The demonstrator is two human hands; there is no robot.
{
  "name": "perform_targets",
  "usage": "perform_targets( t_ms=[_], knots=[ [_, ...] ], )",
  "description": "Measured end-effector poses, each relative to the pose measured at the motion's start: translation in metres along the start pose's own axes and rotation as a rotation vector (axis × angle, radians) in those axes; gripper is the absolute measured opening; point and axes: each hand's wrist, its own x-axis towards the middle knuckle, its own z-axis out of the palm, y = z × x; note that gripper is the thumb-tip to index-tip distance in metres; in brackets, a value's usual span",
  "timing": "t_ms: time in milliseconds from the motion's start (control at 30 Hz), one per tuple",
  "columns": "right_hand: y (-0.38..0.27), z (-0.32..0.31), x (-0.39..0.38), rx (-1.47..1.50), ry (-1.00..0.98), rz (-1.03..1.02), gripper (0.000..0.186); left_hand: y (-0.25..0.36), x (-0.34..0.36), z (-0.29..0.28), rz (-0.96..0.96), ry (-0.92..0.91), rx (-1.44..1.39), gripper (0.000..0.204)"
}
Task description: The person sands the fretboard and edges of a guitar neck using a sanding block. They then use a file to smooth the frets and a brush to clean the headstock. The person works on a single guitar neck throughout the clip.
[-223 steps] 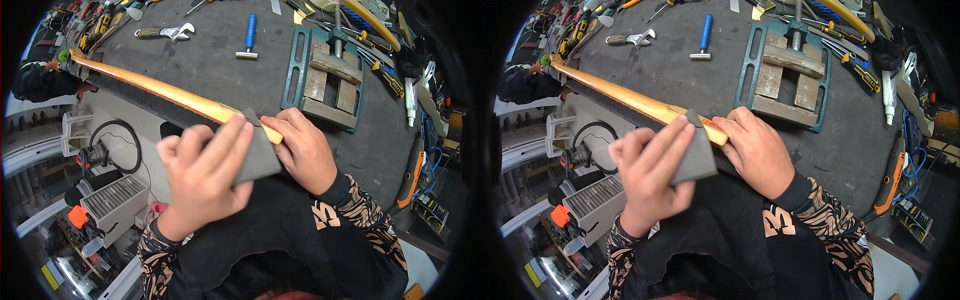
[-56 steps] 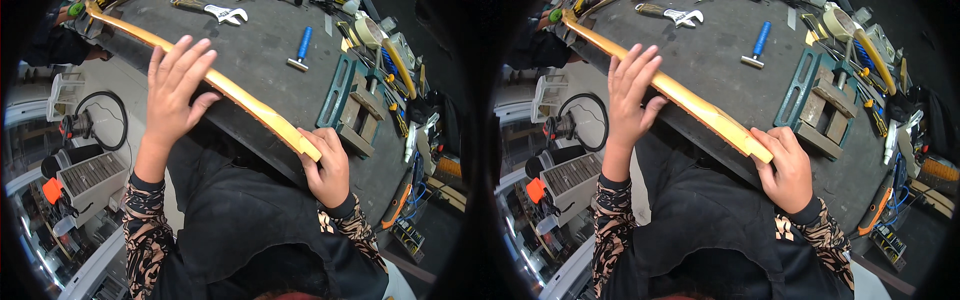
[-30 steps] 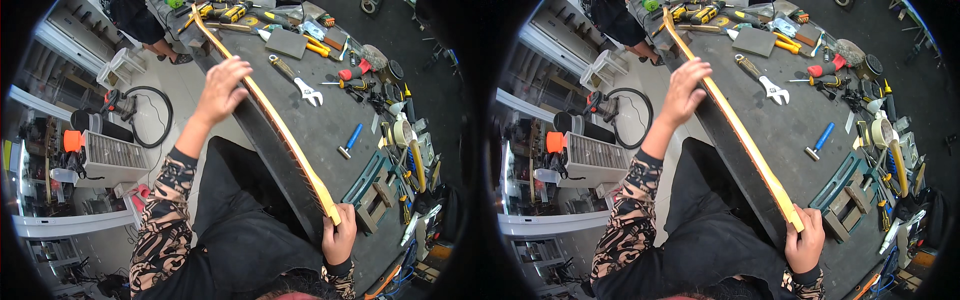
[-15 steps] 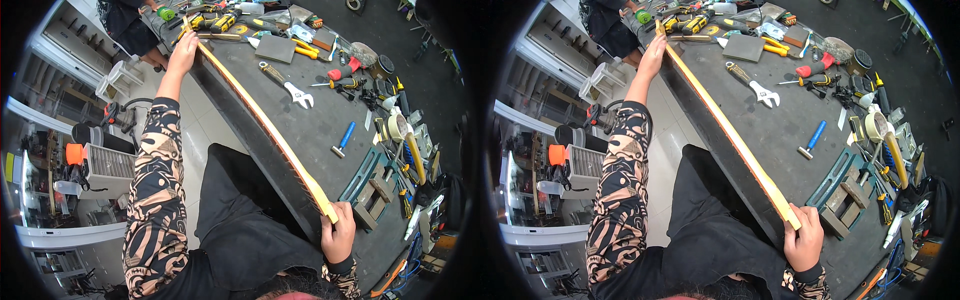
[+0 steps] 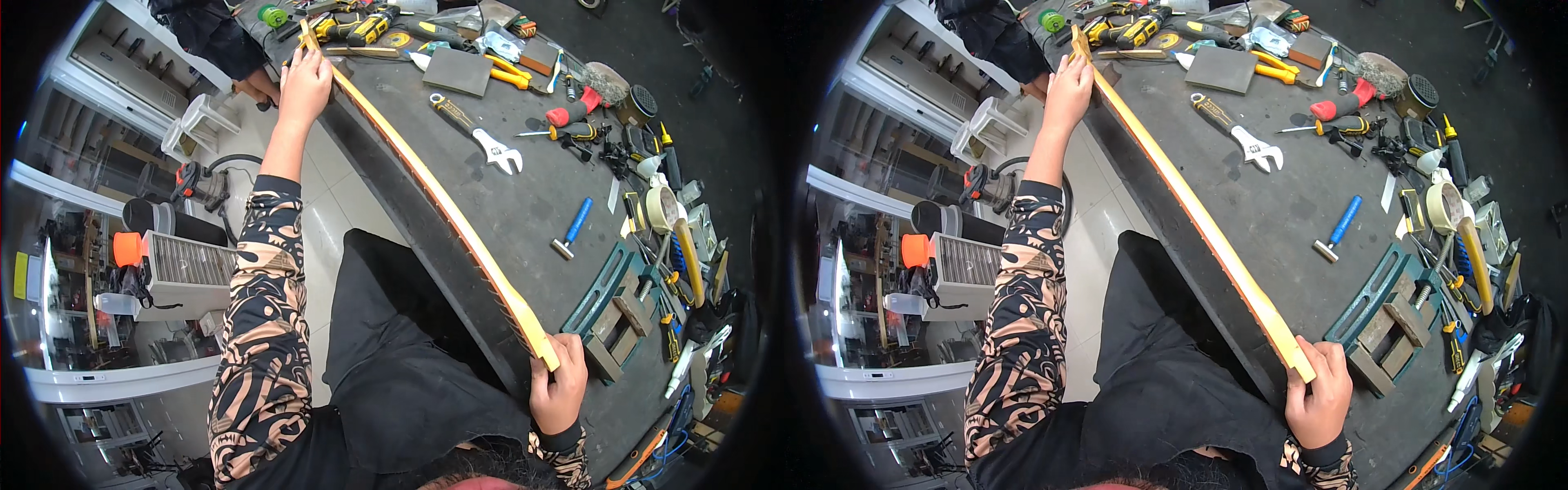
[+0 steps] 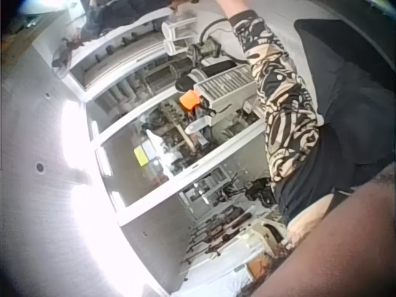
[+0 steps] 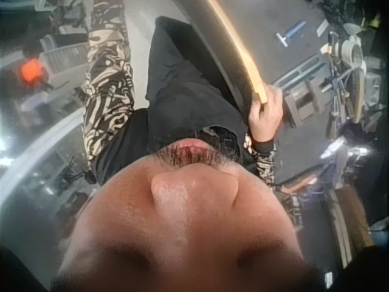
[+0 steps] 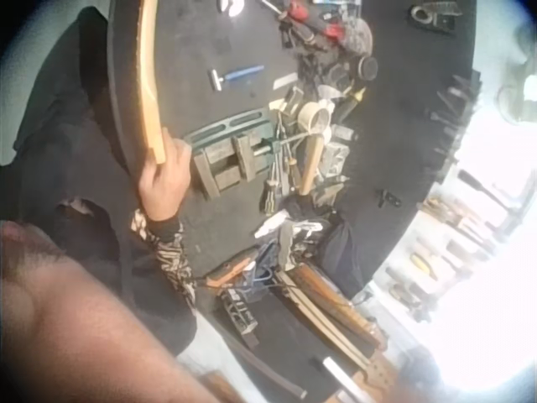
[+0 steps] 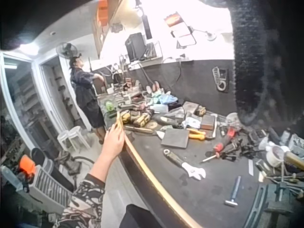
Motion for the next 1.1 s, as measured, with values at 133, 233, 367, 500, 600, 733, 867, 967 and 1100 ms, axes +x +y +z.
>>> perform_targets(
  t_ms=[133,233,367,500,600,733,867,967,1100],
  knots=[
    [0.001,0.000,0.000,0.007,-0.001,-0.002,0.040,0.015,-0.013,-0.012,0.014,-0.032,0.043,0.058],
    [0.000,0.000,0.000,0.013,-0.003,0.002,0.041,0.028,-0.022,-0.020,0.020,-0.030,0.063,0.058],
    [0.001,0.000,0.001,0.022,-0.011,0.007,0.042,0.047,-0.037,-0.028,0.039,0.004,0.068,0.057],
    [0.000,0.000,0.000,0.025,-0.009,0.026,0.043,0.062,-0.043,-0.039,0.068,-0.044,0.086,0.057],
    [0.002,0.000,-0.001,0.024,-0.010,0.021,0.044,0.066,-0.045,-0.046,0.063,0.007,0.105,0.059],
    [0.000,0.000,0.001,0.028,-0.007,0.023,0.047,0.047,-0.033,-0.045,-0.135,-0.039,-0.423,0.068],
    [0.003,0.003,0.004,0.025,0.010,0.011,0.051,0.077,-0.074,-0.047,-0.792,0.018,-1.276,0.078],
    [0.004,0.003,0.003,0.031,-0.007,0.028,0.051,0.081,-0.085,-0.026,-0.818,-0.201,-1.532,0.061],
    [0.001,0.004,0.000,0.027,0.009,0.023,0.047,0.086,-0.062,-0.025,-0.819,-0.227,-1.627,0.047]
  ],
)
